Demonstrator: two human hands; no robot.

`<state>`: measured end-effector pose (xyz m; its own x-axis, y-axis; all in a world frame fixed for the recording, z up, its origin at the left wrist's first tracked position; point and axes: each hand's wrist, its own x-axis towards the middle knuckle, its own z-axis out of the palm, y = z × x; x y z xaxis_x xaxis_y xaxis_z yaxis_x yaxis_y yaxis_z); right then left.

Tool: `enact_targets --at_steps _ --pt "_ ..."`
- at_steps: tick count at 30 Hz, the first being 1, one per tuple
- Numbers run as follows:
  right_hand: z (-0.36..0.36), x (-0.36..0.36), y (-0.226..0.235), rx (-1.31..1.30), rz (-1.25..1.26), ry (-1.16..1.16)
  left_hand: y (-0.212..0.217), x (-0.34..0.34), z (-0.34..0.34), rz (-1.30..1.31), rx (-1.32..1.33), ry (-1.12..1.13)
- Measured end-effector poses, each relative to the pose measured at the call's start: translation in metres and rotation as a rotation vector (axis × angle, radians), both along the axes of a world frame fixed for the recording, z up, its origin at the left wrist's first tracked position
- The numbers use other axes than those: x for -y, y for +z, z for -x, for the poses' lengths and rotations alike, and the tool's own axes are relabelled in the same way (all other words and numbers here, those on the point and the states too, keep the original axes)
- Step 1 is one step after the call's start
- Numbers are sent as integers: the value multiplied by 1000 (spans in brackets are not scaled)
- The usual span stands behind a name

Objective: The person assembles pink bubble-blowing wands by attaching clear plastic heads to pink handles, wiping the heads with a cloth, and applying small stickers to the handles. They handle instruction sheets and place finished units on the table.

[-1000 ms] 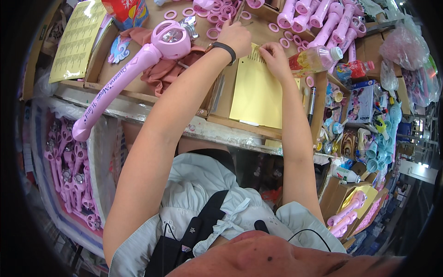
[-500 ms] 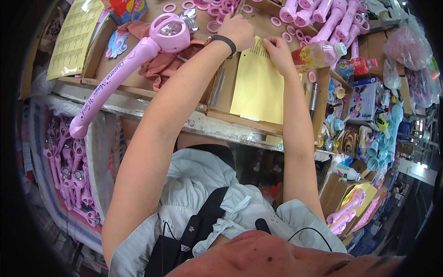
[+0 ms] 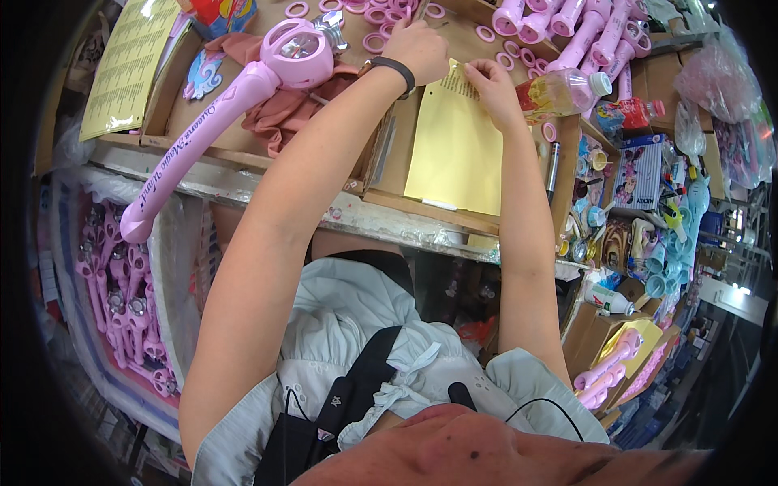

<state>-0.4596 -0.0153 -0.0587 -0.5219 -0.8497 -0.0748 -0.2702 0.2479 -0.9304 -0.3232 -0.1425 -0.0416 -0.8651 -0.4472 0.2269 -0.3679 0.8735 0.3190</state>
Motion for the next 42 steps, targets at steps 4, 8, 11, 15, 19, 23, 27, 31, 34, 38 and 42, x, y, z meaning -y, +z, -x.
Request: enact_targets --at_steps 4,8,11,15,19,23,27,31,34,38,42 --pt "-3 -1 5 -53 -21 -21 0 -1 -1 44 -9 18" --pt "-1 -1 7 -26 -49 -2 0 -1 -1 46 -5 13" --pt "1 -2 9 13 -48 3 0 1 -1 71 -17 -8" --pt "1 -4 11 118 -25 -2 -1 2 0 85 -8 -21" --pt "-3 -3 12 69 -32 -11 -2 2 -1 76 -54 -20" --pt "-5 -3 12 48 -50 -34 -2 2 -1 43 -55 -19" --pt "-5 -2 10 -13 -33 -25 0 2 0 24 -25 -12" --pt "-4 -2 8 -31 -17 -29 0 2 -1 31 -43 -14" --pt "-3 -2 8 -29 -36 -21 -1 2 -1 41 -39 -17" --pt "-4 -2 11 -21 -56 -18 -1 2 -1 41 -37 -15" --pt "-6 -2 13 -21 -92 -29 1 1 -1 27 -26 -11"
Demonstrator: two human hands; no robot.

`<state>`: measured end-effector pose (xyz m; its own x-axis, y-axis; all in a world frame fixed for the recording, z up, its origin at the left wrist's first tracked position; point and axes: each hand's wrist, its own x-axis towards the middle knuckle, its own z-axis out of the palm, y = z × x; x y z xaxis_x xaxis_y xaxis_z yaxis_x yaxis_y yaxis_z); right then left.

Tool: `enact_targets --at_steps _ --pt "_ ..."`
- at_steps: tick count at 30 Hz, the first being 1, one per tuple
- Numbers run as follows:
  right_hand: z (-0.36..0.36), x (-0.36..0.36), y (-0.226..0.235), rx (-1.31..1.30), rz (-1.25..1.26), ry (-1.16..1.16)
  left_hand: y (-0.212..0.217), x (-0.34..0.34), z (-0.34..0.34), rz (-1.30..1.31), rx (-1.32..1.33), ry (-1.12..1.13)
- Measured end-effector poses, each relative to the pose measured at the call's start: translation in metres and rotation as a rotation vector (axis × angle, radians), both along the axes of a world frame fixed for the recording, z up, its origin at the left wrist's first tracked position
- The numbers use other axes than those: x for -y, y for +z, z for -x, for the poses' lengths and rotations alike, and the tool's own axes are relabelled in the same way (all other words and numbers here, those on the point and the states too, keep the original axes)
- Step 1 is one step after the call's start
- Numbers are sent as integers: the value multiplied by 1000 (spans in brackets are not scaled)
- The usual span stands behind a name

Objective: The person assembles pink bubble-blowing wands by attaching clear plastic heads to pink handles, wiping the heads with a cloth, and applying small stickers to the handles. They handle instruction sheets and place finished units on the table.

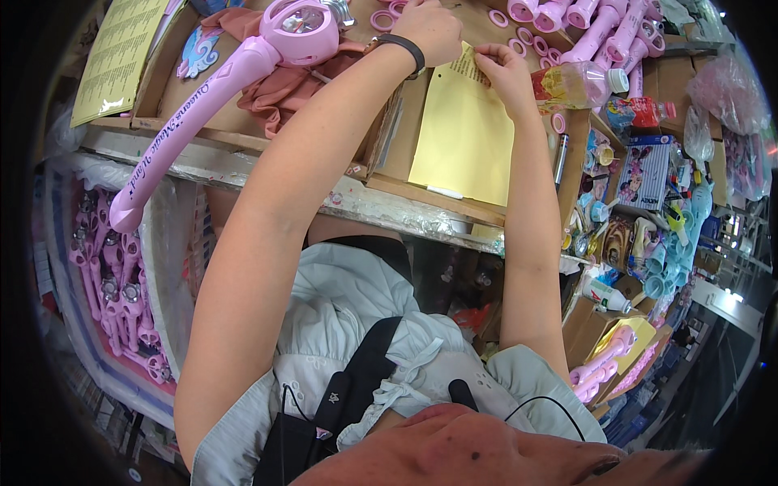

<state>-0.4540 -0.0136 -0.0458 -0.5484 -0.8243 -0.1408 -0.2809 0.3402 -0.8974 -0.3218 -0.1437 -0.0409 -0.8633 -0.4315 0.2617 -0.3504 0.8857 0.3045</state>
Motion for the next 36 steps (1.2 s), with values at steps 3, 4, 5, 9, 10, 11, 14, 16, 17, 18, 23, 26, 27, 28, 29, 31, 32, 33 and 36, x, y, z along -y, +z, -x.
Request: enact_targets --at_steps 3,4,5,9,10,11,14,16,17,18,23,26,27,28,29,31,32,33,36 --pt "-1 0 2 12 -3 -3 1 0 0 -13 16 0" --pt "-2 0 2 9 3 12 2 0 0 -22 11 -4" --pt "-2 0 2 9 -3 11 2 0 -1 -30 7 -8" --pt "-3 1 3 68 0 3 2 0 -1 -44 1 -10" --pt "-3 1 3 68 -5 1 2 0 -1 -43 0 -11" --pt "-3 1 4 76 -8 4 2 0 -1 -43 0 -11" --pt "-2 1 5 101 -24 17 2 0 -1 -50 -6 -12" --pt "-1 0 5 110 -29 23 1 0 0 -54 -5 -13" --pt "-1 0 5 111 -29 23 1 1 0 -54 0 -13" --pt "-1 0 5 119 -24 25 0 1 0 -54 4 -13" --pt "1 -1 4 183 22 22 -1 4 3 -42 39 -2" --pt "4 -1 2 196 50 20 -2 1 3 -36 4 14" --pt "4 -1 2 195 56 18 -2 0 2 -35 -39 19" --pt "5 -1 1 213 67 12 -2 0 2 -49 -77 20" --pt "6 -2 1 230 77 4 -3 -1 1 -65 -114 20" --pt "7 -2 1 274 94 -18 -3 0 2 -138 -125 20" --pt "7 -2 1 270 85 -25 -5 -1 1 -167 -194 27" --pt "8 -2 1 268 78 -25 -6 -1 1 -197 -262 36" --pt "10 -1 1 289 61 -33 -9 1 0 -251 -361 -11"
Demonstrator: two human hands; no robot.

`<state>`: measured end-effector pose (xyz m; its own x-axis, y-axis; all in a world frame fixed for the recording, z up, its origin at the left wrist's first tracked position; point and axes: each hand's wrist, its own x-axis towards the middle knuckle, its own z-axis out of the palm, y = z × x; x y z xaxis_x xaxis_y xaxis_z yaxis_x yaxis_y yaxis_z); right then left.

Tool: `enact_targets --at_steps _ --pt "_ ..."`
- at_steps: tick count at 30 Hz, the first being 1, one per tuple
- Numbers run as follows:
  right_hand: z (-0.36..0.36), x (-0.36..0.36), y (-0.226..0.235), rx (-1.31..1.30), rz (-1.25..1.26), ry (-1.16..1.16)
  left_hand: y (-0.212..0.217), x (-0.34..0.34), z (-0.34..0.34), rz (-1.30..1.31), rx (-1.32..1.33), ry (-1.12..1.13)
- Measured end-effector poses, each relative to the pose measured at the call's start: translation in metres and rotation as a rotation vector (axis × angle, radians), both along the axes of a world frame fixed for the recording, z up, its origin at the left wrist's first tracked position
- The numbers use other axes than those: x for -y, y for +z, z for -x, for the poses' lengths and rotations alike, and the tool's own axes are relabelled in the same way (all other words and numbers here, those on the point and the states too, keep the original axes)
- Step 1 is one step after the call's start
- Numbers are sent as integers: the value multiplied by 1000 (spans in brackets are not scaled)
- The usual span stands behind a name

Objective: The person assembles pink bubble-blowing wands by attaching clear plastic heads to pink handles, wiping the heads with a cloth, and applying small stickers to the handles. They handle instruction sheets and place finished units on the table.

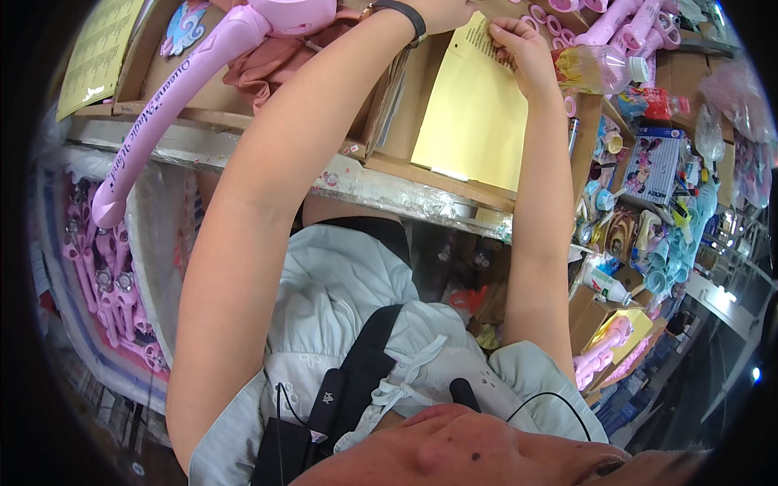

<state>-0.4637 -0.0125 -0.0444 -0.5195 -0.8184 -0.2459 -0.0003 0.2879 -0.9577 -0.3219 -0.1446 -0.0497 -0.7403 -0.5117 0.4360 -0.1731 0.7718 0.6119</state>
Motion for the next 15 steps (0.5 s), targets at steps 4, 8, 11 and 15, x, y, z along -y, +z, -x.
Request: enact_targets --at_steps 4,8,11,15 --pt "3 1 -3 22 30 -8 0 4 -1 -44 -42 -67" --pt "7 2 -10 36 76 -2 3 3 -2 -82 -66 -90" --pt "11 3 -15 76 94 5 4 3 -2 -112 -69 -100" --pt "15 2 -18 107 125 28 4 3 -1 -94 -45 -87"
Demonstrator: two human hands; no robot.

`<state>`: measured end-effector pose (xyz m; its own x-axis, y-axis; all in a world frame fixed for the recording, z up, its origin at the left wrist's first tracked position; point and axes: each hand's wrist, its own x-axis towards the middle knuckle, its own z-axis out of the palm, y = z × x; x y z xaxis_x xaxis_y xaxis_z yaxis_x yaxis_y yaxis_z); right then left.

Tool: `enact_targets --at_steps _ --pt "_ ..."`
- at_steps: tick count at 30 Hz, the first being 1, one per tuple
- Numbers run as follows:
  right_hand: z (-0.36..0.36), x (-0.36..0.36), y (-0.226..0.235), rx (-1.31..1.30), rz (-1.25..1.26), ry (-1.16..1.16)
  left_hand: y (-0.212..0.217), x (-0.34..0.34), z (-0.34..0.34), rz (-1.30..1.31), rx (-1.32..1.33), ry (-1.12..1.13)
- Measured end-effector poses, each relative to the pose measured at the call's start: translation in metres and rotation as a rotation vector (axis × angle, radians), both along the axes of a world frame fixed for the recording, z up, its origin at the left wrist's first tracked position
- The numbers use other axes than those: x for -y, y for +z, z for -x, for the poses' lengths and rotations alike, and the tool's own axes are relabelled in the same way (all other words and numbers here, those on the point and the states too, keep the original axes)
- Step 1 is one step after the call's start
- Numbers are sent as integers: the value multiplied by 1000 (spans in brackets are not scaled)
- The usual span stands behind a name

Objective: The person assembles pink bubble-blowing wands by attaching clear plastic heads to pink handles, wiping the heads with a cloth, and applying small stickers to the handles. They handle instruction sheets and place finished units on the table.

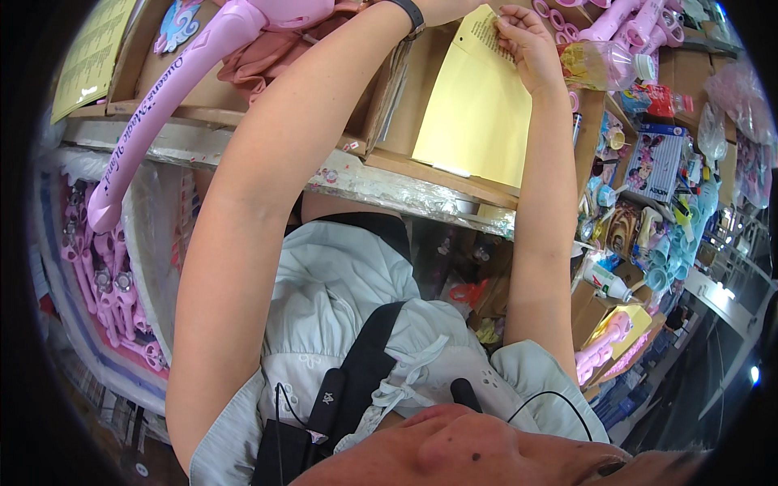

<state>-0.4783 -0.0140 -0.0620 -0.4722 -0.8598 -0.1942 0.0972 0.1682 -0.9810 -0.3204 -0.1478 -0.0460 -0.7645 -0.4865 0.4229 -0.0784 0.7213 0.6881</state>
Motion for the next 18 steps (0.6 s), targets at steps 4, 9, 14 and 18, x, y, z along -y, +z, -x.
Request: enact_targets --at_steps 4,9,14,18 --pt "1 -1 0 46 6 5 -1 1 0 18 6 8" --pt "2 0 -1 72 24 15 -3 1 1 38 18 23" --pt "-2 1 -1 -41 -9 -8 -7 0 2 93 19 57" --pt "-8 5 0 -294 -21 6 -7 0 3 101 18 67"
